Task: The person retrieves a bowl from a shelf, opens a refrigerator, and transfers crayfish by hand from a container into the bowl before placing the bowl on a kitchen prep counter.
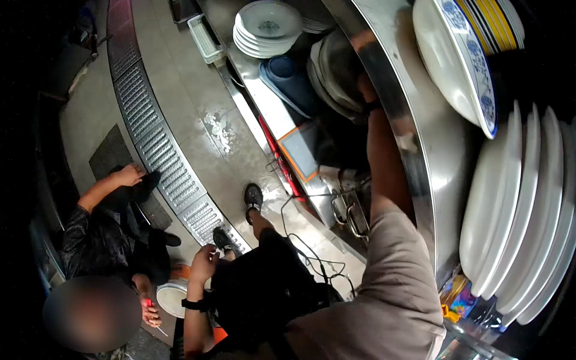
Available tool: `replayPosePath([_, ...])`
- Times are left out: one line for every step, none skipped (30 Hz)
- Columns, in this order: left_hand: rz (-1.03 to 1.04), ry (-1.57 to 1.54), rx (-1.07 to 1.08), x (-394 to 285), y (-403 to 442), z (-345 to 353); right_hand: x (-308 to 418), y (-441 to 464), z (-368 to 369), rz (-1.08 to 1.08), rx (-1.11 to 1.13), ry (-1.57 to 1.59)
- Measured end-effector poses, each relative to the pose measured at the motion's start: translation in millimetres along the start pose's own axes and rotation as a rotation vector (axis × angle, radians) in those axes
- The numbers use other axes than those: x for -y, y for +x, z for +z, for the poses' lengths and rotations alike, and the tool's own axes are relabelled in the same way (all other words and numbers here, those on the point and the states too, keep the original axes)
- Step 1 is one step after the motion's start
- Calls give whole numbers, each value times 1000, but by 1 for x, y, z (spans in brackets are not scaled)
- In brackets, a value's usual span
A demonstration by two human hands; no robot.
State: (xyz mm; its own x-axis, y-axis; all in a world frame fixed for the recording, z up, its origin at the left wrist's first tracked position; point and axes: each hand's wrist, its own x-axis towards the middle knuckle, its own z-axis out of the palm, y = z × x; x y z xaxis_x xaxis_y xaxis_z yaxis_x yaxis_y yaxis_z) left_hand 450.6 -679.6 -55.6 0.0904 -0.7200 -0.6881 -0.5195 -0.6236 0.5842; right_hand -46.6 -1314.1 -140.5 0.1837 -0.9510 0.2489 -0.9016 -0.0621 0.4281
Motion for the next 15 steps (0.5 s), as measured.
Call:
replayPosePath([23,-37,-27,-4,6,4,4,6,-22,28,-22,137])
replayPosePath([46,-72,-55,-6,12,6,9,12,-43,57,-67,286])
replayPosePath([28,-54,-12,-5,21,9,16,21,-66,63,-123,405])
replayPosePath([36,-51,-7,-11,25,7,25,30,-86,52,-187,489])
replayPosePath([57,-84,-2,-20,30,4,36,40,-102,30,-259,564])
replayPosePath([78,-115,0,-25,38,2,48,50,-118,7,-322,607])
replayPosePath([117,-69,-10,-21,44,4,63,60,-125,-14,-374,627])
replayPosePath([130,-66,-10,-16,47,7,79,72,-130,-31,-426,632])
replayPosePath([130,-66,-9,-10,52,12,93,86,-129,-43,-467,609])
replayPosePath([125,-65,-5,-3,55,15,104,101,-129,-39,-474,560])
replayPosePath([139,-77,0,-2,55,14,114,114,-128,-10,-423,492])
replayPosePath([136,-78,-11,7,54,16,125,125,-138,16,-330,435])
replayPosePath([94,-113,-7,16,51,20,136,132,-146,87,-80,332])
replayPosePath([53,-148,2,26,47,24,142,137,-149,77,-80,337])
replayPosePath([43,-107,3,33,46,27,138,144,-148,19,-148,276])
